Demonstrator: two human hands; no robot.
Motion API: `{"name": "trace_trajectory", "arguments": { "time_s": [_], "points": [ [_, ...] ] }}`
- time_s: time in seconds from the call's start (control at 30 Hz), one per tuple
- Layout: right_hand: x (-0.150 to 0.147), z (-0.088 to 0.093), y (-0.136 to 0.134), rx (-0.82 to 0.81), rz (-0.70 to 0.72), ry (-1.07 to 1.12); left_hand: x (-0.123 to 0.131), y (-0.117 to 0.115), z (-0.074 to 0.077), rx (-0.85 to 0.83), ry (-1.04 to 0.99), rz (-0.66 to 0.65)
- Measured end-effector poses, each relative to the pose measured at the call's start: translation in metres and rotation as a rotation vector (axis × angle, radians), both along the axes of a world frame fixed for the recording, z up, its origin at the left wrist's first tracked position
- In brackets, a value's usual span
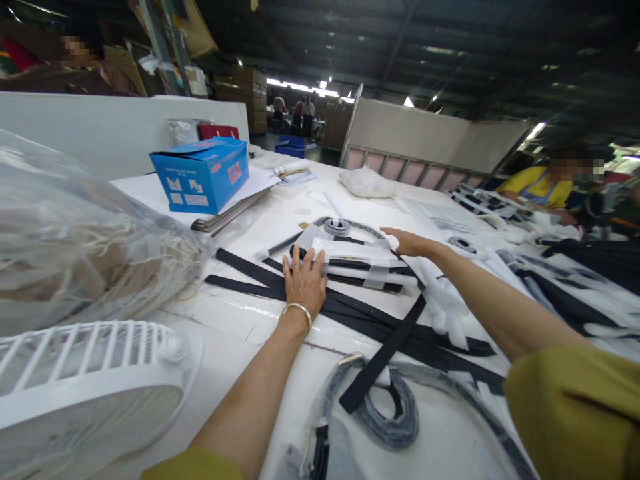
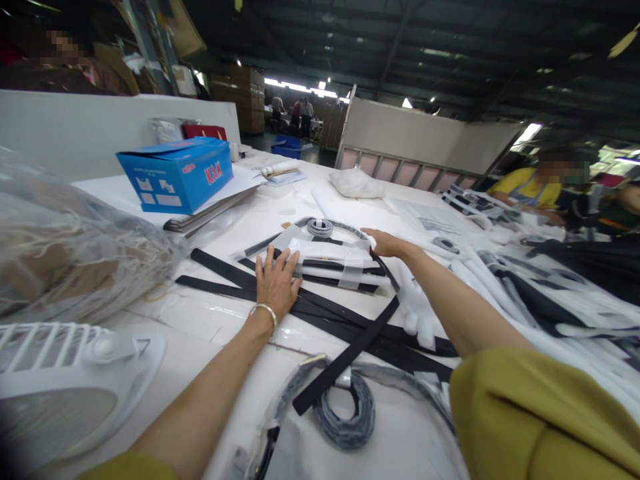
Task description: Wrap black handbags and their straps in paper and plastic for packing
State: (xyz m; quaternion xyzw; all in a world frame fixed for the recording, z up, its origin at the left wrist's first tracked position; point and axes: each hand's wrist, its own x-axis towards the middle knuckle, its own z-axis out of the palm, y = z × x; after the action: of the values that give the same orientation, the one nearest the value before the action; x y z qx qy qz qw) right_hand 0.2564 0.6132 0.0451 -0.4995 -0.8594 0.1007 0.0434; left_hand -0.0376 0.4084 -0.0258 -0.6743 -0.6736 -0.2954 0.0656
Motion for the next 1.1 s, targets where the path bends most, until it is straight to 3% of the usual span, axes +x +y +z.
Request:
{"name": "trace_trajectory", "arguments": {
  "time_s": [0.13, 0.27, 0.33, 0.4, 0.5, 0.6, 0.7, 0.8, 0.93, 1.0, 1.1],
  "points": [
    [-0.016, 0.012, -0.051, 0.171, 0.032, 0.003, 0.000, 0.000, -0.001, 0.017, 0.001, 0.000],
    [-0.065, -0.015, -0.125, 0.388, 0.338, -0.081, 0.001, 0.000, -0.003, 0.037, 0.004, 0.001],
    [-0.085, -0.033, -0.143, 0.463, 0.377, -0.134, 0.001, 0.000, -0.003, 0.042, 0.004, 0.001],
    [-0.096, -0.043, -0.137, 0.511, 0.351, -0.172, 0.001, 0.000, -0.002, 0.044, 0.004, 0.003],
    [-0.103, -0.042, -0.103, 0.528, 0.211, -0.215, 0.001, 0.002, -0.001, 0.029, 0.002, 0.010],
    [-0.109, -0.025, -0.077, 0.511, 0.057, -0.243, 0.002, 0.002, -0.001, 0.011, -0.018, 0.007],
    [-0.113, 0.003, -0.093, 0.528, 0.071, -0.241, 0.000, 0.003, -0.003, 0.016, -0.068, 0.000],
    [-0.099, 0.040, -0.156, 0.541, 0.199, -0.251, -0.004, 0.009, -0.005, -0.012, -0.197, -0.022],
    [-0.046, 0.081, -0.285, 0.394, 0.276, -0.273, -0.011, 0.019, -0.003, -0.047, -0.524, -0.072],
    [-0.012, 0.089, -0.356, 0.309, 0.218, -0.261, -0.014, 0.018, 0.002, -0.067, -0.565, -0.096],
    [0.033, 0.078, -0.457, 0.198, 0.063, -0.205, -0.019, -0.002, 0.016, -0.112, -0.569, -0.145]
  ]
}}
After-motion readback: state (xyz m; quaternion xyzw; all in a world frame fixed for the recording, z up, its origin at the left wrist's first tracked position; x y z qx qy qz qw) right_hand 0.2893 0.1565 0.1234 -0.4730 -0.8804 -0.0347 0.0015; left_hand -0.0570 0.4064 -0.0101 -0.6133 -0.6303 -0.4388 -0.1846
